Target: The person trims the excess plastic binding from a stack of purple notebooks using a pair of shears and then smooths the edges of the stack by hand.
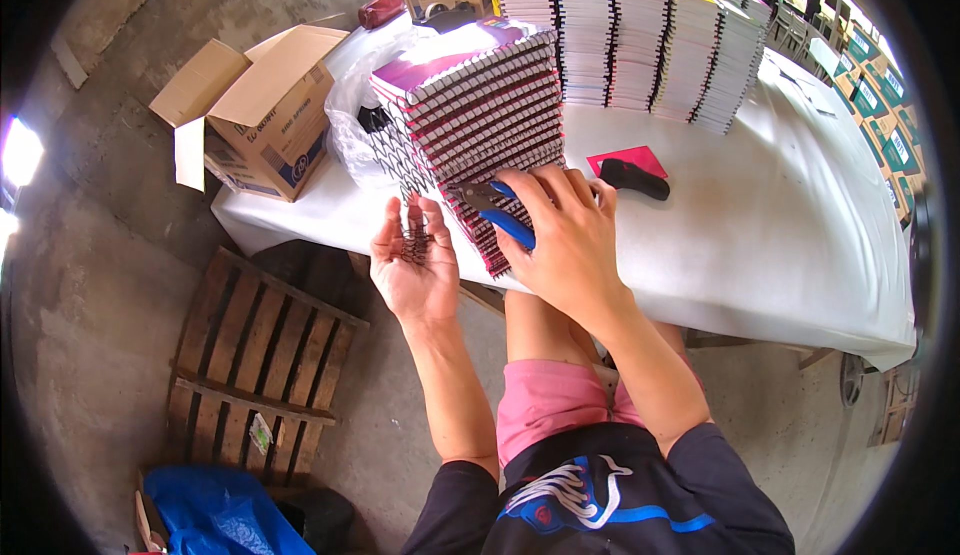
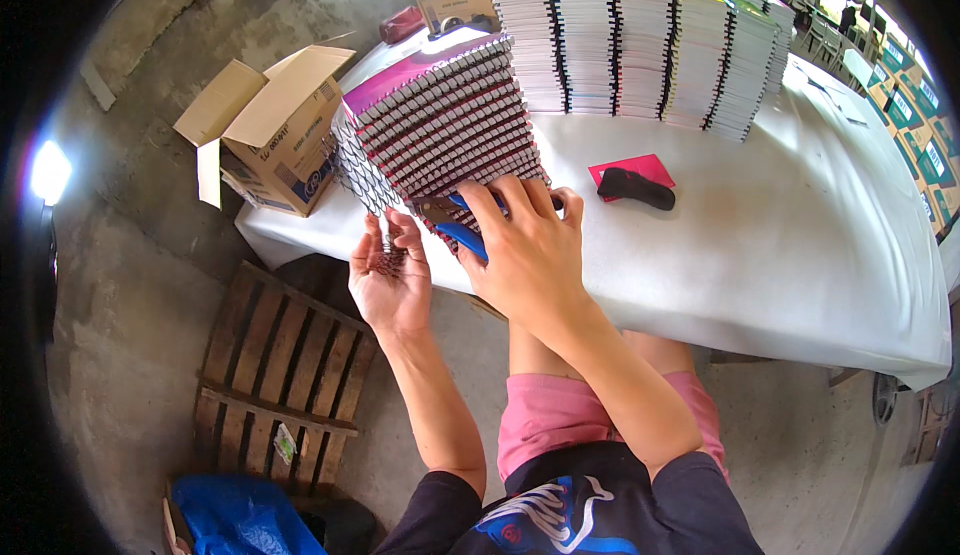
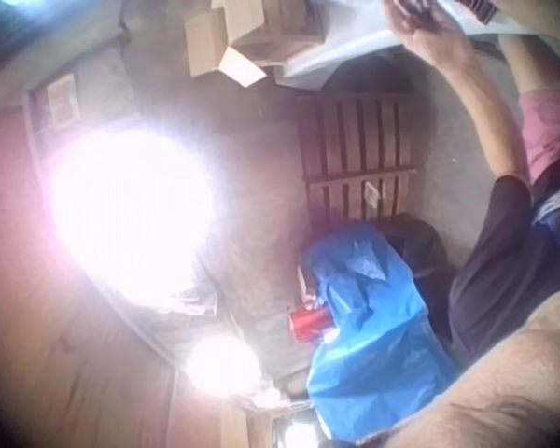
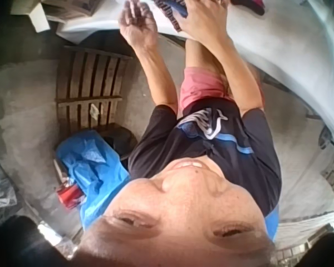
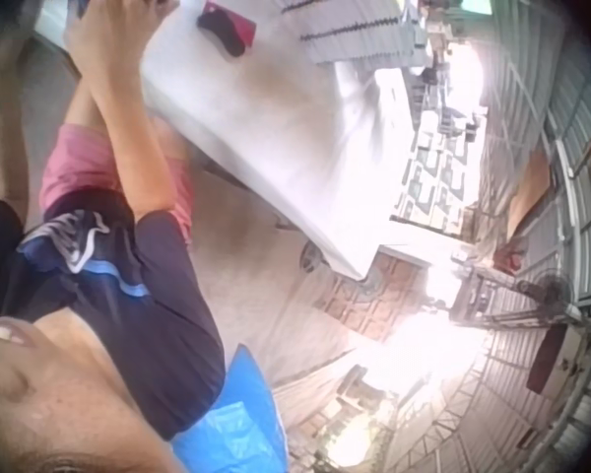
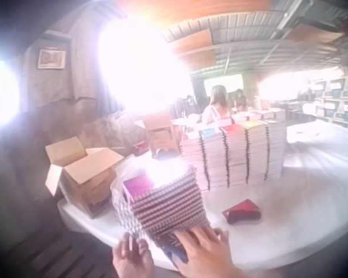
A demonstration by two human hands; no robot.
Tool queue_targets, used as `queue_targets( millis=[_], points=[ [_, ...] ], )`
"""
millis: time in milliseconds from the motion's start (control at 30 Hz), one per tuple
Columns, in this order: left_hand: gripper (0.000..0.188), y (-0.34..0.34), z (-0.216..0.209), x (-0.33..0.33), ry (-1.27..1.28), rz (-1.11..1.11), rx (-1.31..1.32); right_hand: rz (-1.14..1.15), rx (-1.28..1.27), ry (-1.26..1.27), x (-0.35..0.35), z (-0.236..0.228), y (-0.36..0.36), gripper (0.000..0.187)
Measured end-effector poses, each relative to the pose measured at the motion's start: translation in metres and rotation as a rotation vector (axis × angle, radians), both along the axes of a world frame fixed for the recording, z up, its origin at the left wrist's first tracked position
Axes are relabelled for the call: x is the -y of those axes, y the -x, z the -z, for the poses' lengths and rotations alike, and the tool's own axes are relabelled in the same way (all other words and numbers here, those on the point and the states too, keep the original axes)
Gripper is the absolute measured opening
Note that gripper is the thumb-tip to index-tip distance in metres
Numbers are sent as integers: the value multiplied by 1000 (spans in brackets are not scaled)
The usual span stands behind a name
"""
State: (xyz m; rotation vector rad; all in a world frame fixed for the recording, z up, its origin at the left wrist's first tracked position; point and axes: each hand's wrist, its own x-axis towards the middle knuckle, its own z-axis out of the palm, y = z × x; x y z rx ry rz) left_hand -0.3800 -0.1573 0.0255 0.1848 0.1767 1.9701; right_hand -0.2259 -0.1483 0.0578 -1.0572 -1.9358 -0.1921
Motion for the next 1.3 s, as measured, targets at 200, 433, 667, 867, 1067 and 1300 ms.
queue_targets(
  millis=[200, 433, 667, 867, 1067, 1300],
  points=[
    [28, -10, -13, -3, 39, -322, -702, 31, 34, -24, -3, -1, 6, 43],
    [17, -17, -19, -7, 57, -470, -848, -20, 33, 32, -7, 2, 9, 37],
    [19, -16, -14, -10, 15, -503, -851, -131, -89, 224, -5, 3, 2, 33],
    [20, -17, -10, -5, -25, -442, -860, 10, -21, -84, -3, -9, 0, 42],
    [20, -18, -8, -5, 6, -494, -862, 52, 40, -43, 4, -13, 7, 40],
    [18, -22, -10, -6, 44, -495, -837, -136, -100, 220, -15, 8, 11, 39]
  ],
)
